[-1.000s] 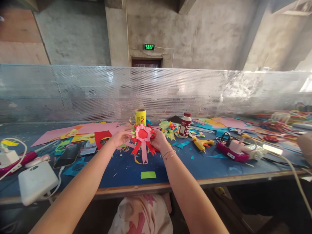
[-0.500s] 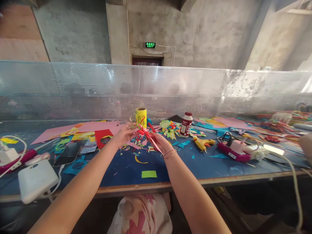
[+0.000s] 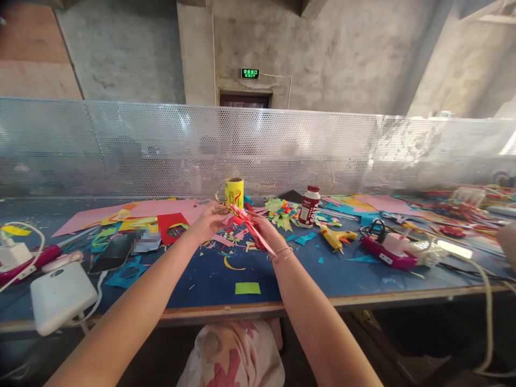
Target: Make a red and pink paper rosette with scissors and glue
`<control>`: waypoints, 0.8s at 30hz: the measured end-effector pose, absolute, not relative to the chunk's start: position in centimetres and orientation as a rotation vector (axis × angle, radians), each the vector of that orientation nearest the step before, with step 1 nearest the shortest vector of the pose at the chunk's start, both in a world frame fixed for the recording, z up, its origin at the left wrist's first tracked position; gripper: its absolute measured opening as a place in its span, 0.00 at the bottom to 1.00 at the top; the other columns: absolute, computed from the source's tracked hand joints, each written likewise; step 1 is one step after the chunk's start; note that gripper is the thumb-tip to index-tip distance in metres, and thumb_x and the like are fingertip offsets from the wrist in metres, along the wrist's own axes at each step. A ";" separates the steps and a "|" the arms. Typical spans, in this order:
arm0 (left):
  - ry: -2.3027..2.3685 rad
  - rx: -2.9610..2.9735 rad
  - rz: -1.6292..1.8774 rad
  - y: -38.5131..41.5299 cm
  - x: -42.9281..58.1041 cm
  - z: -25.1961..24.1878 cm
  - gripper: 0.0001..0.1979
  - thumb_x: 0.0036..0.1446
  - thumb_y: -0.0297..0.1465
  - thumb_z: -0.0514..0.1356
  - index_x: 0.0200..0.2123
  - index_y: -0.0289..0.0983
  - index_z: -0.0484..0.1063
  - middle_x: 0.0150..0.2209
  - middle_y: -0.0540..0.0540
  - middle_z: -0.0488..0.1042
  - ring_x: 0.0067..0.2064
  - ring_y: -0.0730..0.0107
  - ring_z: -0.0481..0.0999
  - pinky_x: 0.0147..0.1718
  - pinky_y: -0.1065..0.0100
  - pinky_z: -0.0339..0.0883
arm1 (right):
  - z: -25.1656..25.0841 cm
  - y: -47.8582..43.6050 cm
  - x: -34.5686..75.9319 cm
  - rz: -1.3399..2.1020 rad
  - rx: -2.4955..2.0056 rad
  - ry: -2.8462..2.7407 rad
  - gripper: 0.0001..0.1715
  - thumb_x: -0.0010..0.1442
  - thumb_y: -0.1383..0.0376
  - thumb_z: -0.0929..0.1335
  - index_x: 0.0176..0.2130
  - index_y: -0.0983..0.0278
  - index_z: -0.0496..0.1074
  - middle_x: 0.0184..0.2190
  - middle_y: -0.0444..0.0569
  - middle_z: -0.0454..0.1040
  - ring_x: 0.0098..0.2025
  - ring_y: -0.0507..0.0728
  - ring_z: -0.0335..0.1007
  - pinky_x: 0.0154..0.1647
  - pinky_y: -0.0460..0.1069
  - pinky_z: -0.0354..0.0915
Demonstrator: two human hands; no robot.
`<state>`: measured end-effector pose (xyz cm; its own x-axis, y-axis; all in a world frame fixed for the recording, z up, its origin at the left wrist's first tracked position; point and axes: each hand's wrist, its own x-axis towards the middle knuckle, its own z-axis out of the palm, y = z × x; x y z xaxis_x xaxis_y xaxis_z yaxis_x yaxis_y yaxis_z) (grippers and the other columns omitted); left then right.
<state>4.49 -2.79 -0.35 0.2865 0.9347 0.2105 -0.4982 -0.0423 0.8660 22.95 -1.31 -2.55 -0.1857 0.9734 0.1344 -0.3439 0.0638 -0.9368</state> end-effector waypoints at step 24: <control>0.788 1.095 1.191 -2.4 4.4 -0.8 0.19 0.39 0.17 0.61 0.36 0.36 0.62 0.19 0.56 0.66 0.18 0.81 0.65 0.25 0.72 0.64 | -3.4 -0.3 22.7 0.975 -0.750 -1.159 0.30 0.42 0.66 0.72 0.46 0.56 0.64 0.37 0.42 0.68 0.37 0.50 0.67 0.36 0.45 0.67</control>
